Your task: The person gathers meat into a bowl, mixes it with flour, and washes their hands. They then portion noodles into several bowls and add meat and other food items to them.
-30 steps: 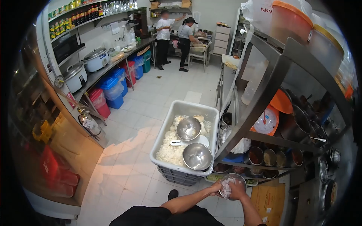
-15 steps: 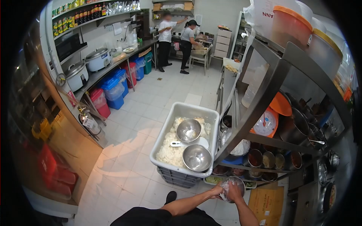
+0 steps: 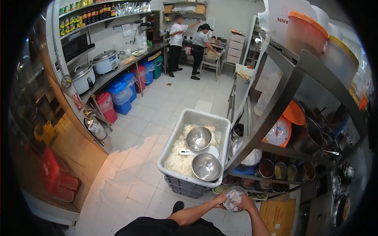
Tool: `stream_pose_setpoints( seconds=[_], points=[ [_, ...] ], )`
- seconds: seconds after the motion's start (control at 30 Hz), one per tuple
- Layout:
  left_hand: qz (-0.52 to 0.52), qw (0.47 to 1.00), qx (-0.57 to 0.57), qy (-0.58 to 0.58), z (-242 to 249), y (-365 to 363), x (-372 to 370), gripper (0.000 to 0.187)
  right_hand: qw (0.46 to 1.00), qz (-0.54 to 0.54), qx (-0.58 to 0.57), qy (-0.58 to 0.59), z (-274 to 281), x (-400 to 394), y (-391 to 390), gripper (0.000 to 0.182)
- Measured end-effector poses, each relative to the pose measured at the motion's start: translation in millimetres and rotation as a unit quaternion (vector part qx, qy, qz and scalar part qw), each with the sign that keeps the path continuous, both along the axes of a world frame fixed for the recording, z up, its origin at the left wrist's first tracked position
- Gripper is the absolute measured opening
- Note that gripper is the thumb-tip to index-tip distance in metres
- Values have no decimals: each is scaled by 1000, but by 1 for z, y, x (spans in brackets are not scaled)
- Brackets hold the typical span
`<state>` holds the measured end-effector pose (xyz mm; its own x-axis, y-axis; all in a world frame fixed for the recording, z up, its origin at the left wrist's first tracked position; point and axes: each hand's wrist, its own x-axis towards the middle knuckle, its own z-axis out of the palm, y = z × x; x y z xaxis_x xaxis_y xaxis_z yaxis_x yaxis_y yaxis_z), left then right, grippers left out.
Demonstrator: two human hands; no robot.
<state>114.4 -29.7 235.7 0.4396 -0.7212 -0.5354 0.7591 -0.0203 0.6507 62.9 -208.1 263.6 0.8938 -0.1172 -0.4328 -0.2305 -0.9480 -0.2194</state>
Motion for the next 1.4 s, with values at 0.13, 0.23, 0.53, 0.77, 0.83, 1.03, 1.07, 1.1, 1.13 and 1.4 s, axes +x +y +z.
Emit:
stream_pose_setpoints(
  seconds=[0.13, 0.23, 0.53, 0.77, 0.83, 1.03, 1.07, 1.1, 1.13, 1.4],
  points=[
    [3, 998, -45, 32, -40, -10, -12, 76, 989, 78, -36, -124, -30, -14, 12, 63],
    [22, 998, 48, 25, -39, -14, -6, 87, 994, -83, 7, -72, -56, 5, 2, 54],
    [-43, 999, 10, 8, -39, -24, -7, 85, 998, 19, -37, -50, -13, -13, 14, 55],
    [-35, 998, -45, 27, -31, -9, 1, 77, 973, 171, -52, -149, -8, -26, -18, 72],
    [-41, 999, 11, 3, -27, -26, -5, 78, 995, 24, -25, -94, -23, -22, -1, 71],
    [-24, 999, -35, 5, -42, -19, 7, 83, 990, 73, 3, -119, -11, -22, -12, 52],
    [-30, 1000, -8, -1, -38, -29, 9, 82, 993, 30, -9, -110, -27, -14, -14, 53],
    [-40, 999, 22, -1, -35, -42, 4, 80, 995, -17, -18, -92, -51, -7, -11, 54],
    [-47, 998, 52, 2, -34, -47, -6, 79, 995, -60, -28, -72, -72, -13, -12, 54],
    [9, 1000, 22, -7, -83, -27, 17, 47, 963, 10, 251, -99, 34, -10, -60, 50]
  ],
)
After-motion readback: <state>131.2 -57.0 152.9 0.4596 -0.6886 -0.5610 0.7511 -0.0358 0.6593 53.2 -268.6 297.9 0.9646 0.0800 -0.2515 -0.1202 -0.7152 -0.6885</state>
